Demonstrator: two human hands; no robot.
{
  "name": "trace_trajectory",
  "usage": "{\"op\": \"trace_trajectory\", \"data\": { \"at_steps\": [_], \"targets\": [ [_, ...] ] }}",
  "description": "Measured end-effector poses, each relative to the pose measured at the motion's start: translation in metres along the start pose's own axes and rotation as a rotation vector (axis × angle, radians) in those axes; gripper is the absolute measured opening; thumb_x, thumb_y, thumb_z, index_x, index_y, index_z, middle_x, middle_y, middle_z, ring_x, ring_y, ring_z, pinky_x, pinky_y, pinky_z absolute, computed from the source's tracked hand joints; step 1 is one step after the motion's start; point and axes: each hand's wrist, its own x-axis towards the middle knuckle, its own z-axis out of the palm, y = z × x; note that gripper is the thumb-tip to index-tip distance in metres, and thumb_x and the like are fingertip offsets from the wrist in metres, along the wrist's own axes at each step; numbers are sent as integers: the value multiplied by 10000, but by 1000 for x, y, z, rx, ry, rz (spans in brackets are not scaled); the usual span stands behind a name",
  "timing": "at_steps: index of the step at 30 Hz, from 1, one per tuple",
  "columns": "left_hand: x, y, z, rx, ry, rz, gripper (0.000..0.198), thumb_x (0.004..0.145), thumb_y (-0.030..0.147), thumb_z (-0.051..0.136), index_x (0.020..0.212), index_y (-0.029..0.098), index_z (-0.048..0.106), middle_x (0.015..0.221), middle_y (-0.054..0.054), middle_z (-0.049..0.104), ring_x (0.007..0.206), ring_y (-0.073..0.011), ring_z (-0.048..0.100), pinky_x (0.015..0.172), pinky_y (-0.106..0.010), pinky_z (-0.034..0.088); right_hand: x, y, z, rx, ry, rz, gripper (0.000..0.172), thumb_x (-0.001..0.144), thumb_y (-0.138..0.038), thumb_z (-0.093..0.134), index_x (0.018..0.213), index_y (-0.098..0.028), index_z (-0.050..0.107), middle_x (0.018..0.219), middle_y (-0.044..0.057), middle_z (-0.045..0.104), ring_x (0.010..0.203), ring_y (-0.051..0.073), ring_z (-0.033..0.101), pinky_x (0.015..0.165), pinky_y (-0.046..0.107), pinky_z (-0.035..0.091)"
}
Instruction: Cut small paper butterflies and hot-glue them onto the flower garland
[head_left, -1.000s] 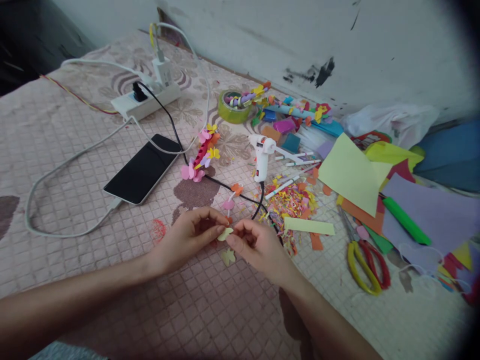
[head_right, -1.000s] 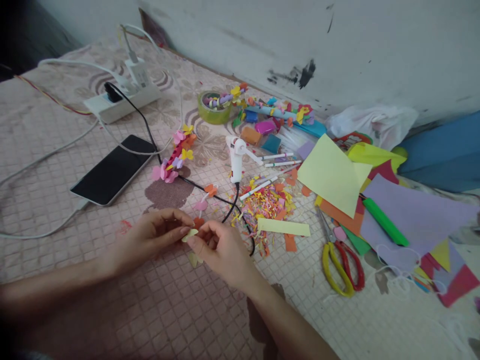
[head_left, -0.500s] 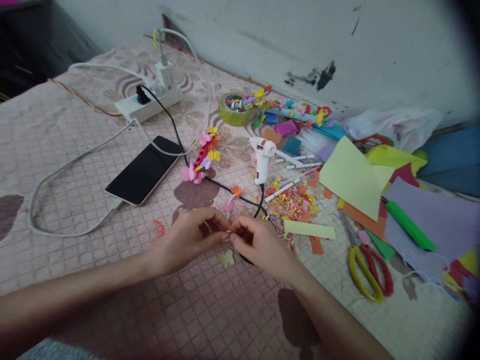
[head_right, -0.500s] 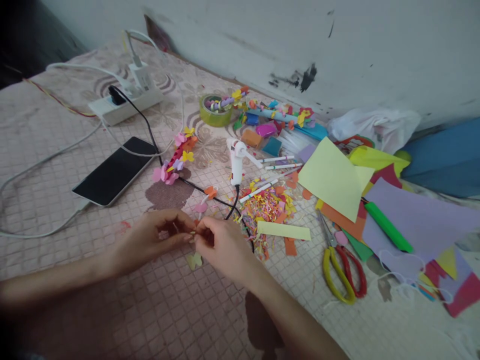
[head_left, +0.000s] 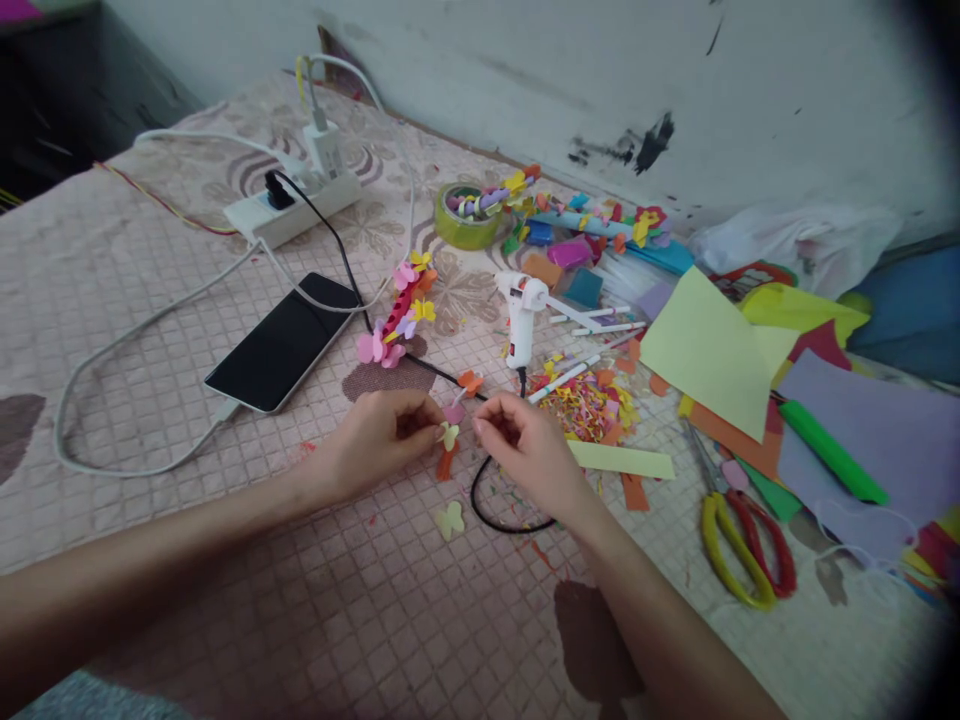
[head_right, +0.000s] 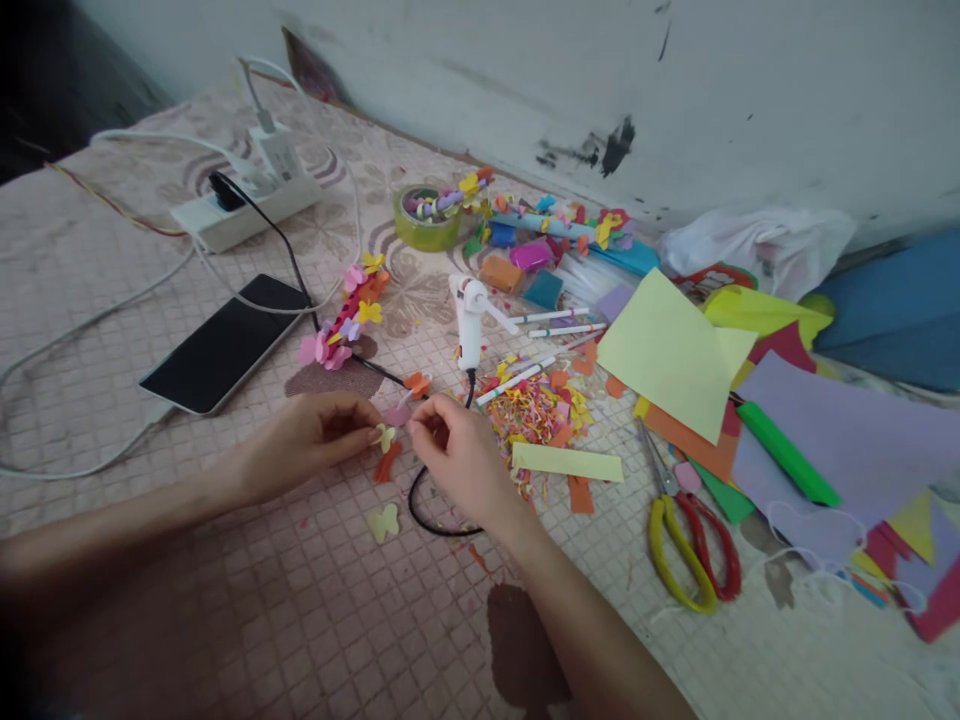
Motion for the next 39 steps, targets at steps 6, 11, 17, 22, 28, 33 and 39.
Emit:
{"op": "trace_trajectory", "data": {
  "at_steps": [6,11,17,22,28,33,39],
  "targets": [
    [3,-4,6,221,51,1,158,804,267,527,756,160,632,612,6,620,504,-90,499,463,-196,345,-2,4,-4,-45,2,3,63,839,-208,502,799,-202,550,683,-18,579,597,120,528,562,237,387],
    [4,-5,12,319,84,-32,130,775,270,543,714,179,614,598,6,613,491,-104,500,453,-214,317,-2,5,-4,-53,-5,-3,66,842,-204,503,825,-199,566,713,-8,609,638,132,562,585,245,398],
    [7,-4,15,372,143,-39,110,740,269,574,674,192,614,571,5,601,472,-115,484,461,-241,298,-2,8,-3,-51,-3,-24,58,837,-202,511,817,-207,565,720,-7,616,655,138,572,602,249,406],
    [6,-2,12,346,125,-48,137,759,274,557,693,171,618,577,6,598,478,-99,487,455,-219,305,-4,6,-7,-11,31,-4,79,852,-222,501,800,-204,558,678,-13,588,598,123,541,554,234,399],
    [6,-6,0,89,100,17,192,807,310,531,716,154,595,582,16,576,495,-81,473,442,-182,343,14,17,-37,-245,466,-29,153,830,-351,557,854,-200,545,759,28,606,668,164,561,630,288,439],
    [3,-4,-4,-45,66,-23,183,810,316,548,731,151,562,591,12,577,492,-82,484,434,-178,360,56,28,-49,-527,499,-98,381,735,-429,640,982,-145,579,887,111,614,799,235,557,733,369,429],
    [-2,-6,-4,-55,78,22,180,820,321,549,753,154,561,642,10,573,534,-88,488,459,-185,376,88,25,-40,-574,432,-48,169,750,-338,579,697,-178,580,627,31,557,611,186,498,586,300,371]
  ]
}}
